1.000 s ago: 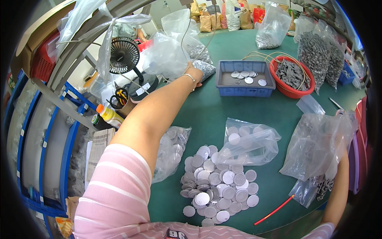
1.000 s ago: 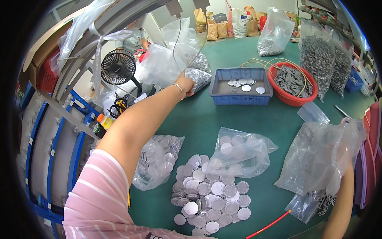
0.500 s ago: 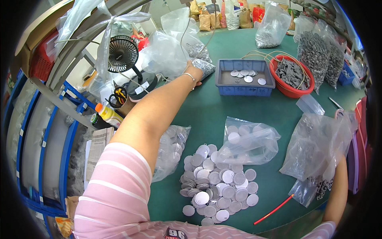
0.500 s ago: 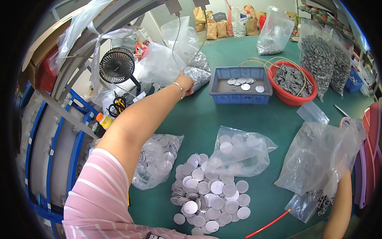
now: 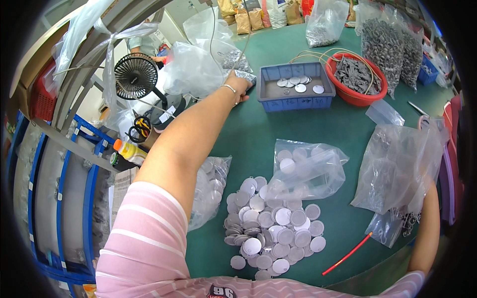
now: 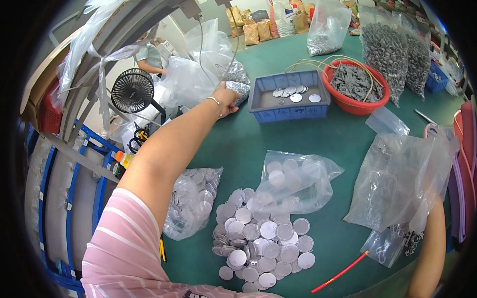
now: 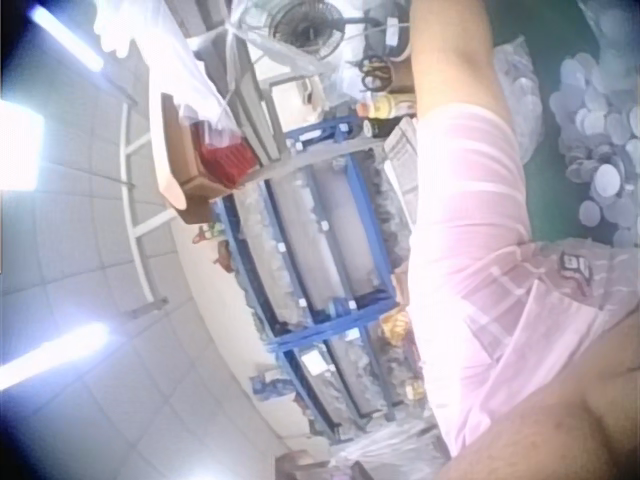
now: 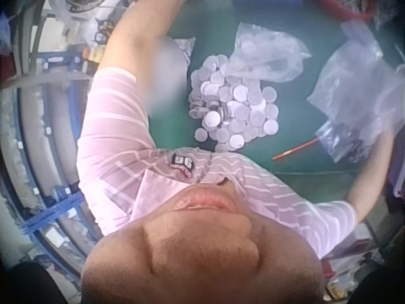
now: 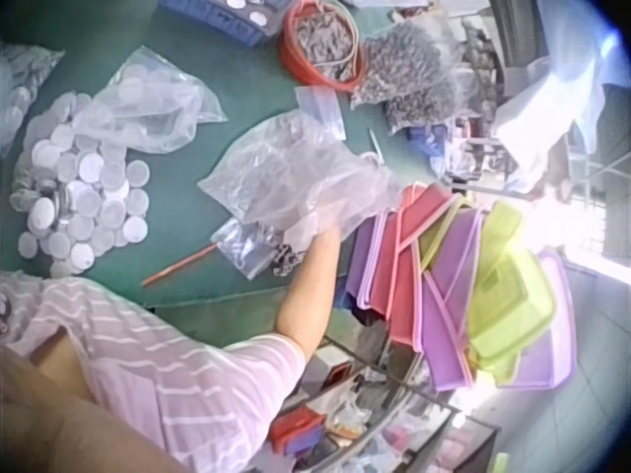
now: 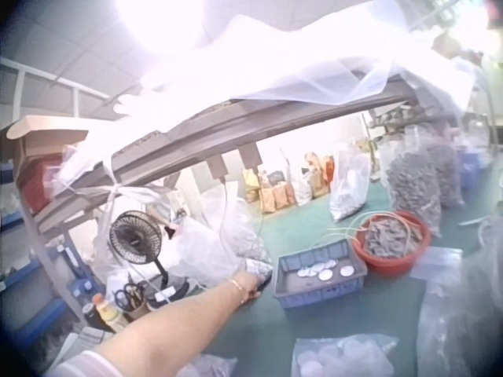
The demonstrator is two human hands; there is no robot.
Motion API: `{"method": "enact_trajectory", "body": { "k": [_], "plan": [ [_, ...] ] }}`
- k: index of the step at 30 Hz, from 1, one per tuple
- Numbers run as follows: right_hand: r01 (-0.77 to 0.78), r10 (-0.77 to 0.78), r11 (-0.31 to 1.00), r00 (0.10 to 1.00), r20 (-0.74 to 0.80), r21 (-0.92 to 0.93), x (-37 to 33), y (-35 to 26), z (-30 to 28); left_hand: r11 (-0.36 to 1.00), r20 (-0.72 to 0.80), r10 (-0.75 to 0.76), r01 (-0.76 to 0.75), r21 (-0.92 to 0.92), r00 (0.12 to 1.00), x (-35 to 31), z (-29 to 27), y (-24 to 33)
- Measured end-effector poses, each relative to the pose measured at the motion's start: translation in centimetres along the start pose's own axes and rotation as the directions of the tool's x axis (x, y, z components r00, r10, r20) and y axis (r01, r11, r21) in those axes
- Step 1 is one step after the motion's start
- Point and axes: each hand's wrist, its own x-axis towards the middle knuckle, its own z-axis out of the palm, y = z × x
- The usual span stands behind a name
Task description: The person holds metal discs one by one, marking each with a red pen before returning them to a pile on the workstation.
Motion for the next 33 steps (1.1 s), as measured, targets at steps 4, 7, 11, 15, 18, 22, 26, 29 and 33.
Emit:
{"method": "enact_trajectory", "body": {
  "k": [4,7,11,15,18,22,26,29,33],
  "plan": [
    [-0.032,0.023,0.993,0.997,0.080,0.117,-0.8,0.8,-0.6,0.999,-0.020,-0.027,0.027,-0.037,0.999,0.2,-0.5,0.1],
    [-0.124,0.064,0.962,0.967,0.245,0.241,-2.7,1.7,-2.7,0.996,-0.041,-0.030,0.026,-0.091,0.999,0.3,-0.4,-0.2],
    [-0.261,0.115,0.935,0.863,0.491,0.239,-4.6,2.5,-6.2,0.997,0.004,-0.032,0.032,-0.064,0.999,-0.1,-0.5,0.1],
    [-0.067,0.002,0.988,0.910,0.414,0.143,-3.4,-0.6,-9.0,0.992,-0.035,-0.054,0.050,-0.116,0.998,-0.4,-0.4,-0.3],
    [0.191,-0.201,0.957,0.979,0.026,0.220,-4.9,-5.7,-9.8,0.992,-0.064,-0.061,0.053,-0.115,0.996,-0.5,-0.5,-0.6],
    [0.463,-0.474,0.865,0.880,0.014,0.194,-7.2,-11.4,-11.4,0.984,0.029,-0.128,0.131,-0.117,0.991,1.6,-0.8,-2.2],
    [0.525,-0.599,0.800,0.678,0.426,0.291,-10.6,-15.3,-12.3,0.987,0.173,-0.142,0.153,-0.054,0.975,1.0,-1.1,-2.5],
    [0.505,-0.680,0.705,0.286,0.675,0.497,-14.0,-16.5,-11.7,0.989,0.134,-0.033,0.013,0.146,0.990,-2.0,-0.4,-2.4],
    [0.539,-0.602,0.672,-0.001,0.799,0.508,-18.4,-15.6,-11.2,0.655,0.470,0.183,-0.464,0.597,0.863,-8.0,-0.1,-1.6]
  ]
}}
